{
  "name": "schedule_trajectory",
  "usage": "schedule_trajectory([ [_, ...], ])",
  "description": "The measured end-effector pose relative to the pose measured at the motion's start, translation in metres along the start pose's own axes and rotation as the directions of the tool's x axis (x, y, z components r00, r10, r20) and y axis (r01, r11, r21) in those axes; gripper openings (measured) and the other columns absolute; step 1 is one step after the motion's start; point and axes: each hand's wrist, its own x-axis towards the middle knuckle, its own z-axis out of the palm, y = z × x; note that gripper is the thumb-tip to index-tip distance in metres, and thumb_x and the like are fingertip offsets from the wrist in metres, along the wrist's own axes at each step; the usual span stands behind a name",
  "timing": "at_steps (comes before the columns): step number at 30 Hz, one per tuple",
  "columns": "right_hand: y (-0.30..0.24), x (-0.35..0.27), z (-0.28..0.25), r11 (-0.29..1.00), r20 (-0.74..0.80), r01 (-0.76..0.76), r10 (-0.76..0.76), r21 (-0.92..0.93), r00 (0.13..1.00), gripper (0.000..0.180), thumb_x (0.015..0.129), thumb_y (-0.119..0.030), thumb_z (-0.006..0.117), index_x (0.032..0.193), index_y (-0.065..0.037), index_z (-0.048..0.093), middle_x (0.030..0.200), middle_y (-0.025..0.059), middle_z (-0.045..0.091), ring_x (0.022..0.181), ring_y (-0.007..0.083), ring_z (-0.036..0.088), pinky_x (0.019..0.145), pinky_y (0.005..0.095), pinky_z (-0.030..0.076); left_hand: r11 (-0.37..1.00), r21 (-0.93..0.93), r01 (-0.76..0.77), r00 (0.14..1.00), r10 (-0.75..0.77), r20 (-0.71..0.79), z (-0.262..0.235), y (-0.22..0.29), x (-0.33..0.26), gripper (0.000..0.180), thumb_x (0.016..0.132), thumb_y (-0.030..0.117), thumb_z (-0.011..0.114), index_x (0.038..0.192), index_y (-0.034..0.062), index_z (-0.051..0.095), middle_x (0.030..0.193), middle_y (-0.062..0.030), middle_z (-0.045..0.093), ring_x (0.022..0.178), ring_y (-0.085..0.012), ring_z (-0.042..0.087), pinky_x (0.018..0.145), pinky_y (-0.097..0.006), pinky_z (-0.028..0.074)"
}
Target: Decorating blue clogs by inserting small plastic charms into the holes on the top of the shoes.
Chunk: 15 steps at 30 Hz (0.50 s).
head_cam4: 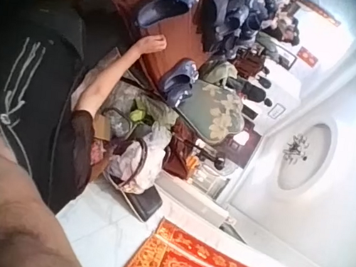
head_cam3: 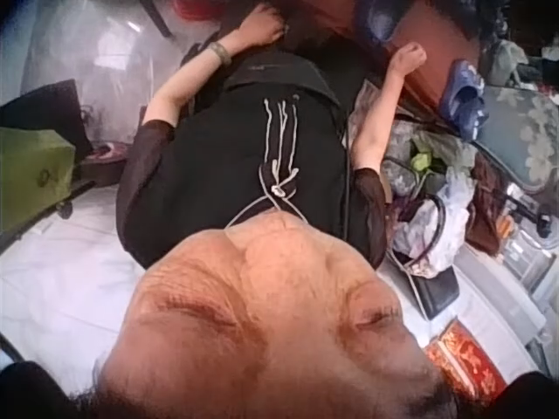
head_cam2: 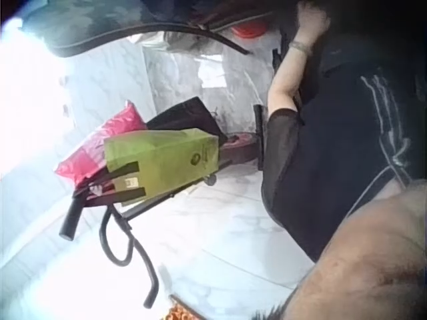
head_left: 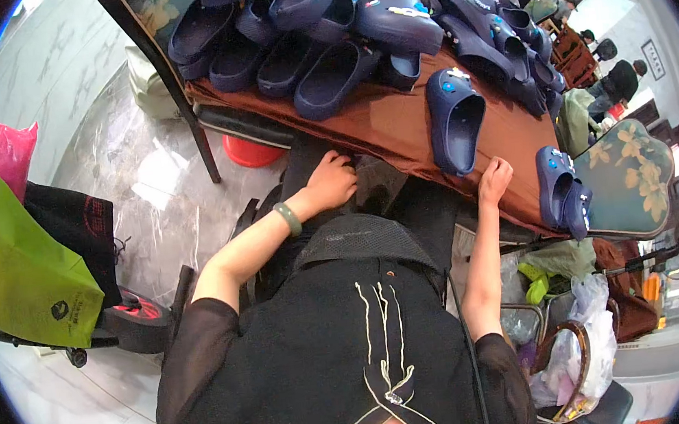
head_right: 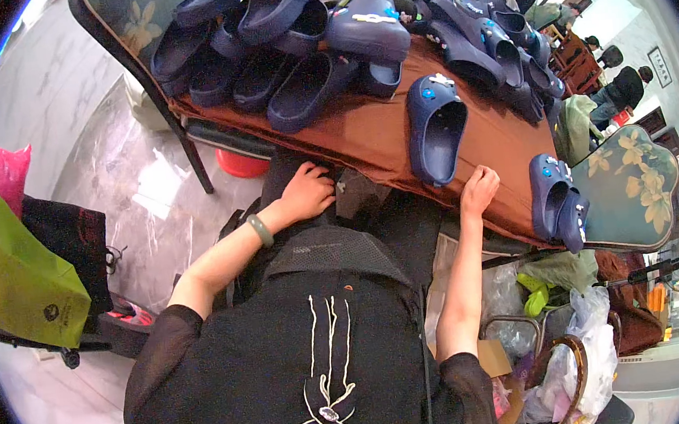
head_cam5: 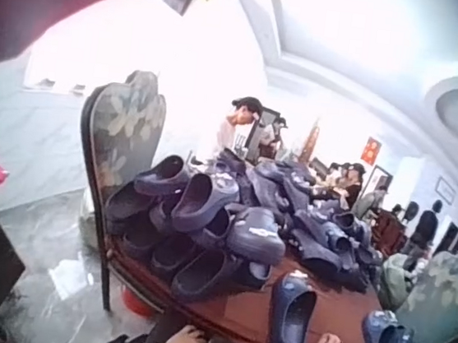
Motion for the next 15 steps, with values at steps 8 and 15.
schedule_trajectory([
  [8,-0.032,-0.072,-0.017,0.972,-0.261,0.051,0.011,0.229,0.965,0.014,0.090,-0.011,0.050,0.093,0.002,0.052,0.097,0.0162,0.050,0.098,0.0312,0.044,0.090,0.0419,0.034,0.325,-0.693,0.643,0.725,0.035,0.688,0.023,0.052,0.064,0.073,0.089,0.057,0.040,0.136,0.0015,0.036,0.140,-0.0198,0.038,0.127,-0.0280,0.040,0.102,-0.041,0.033],
  [15,0.064,-0.164,-0.107,0.919,0.029,-0.386,0.384,0.077,0.923,0.023,0.087,-0.019,0.053,0.095,0.002,0.055,0.088,0.0153,0.053,0.083,0.0285,0.051,0.079,0.0382,0.042,-0.058,-0.737,0.674,0.727,0.233,0.646,-0.005,0.074,0.058,0.081,0.085,0.061,0.047,0.138,0.0007,0.034,0.142,-0.0134,0.036,0.130,-0.0246,0.035,0.106,-0.040,0.029],
])
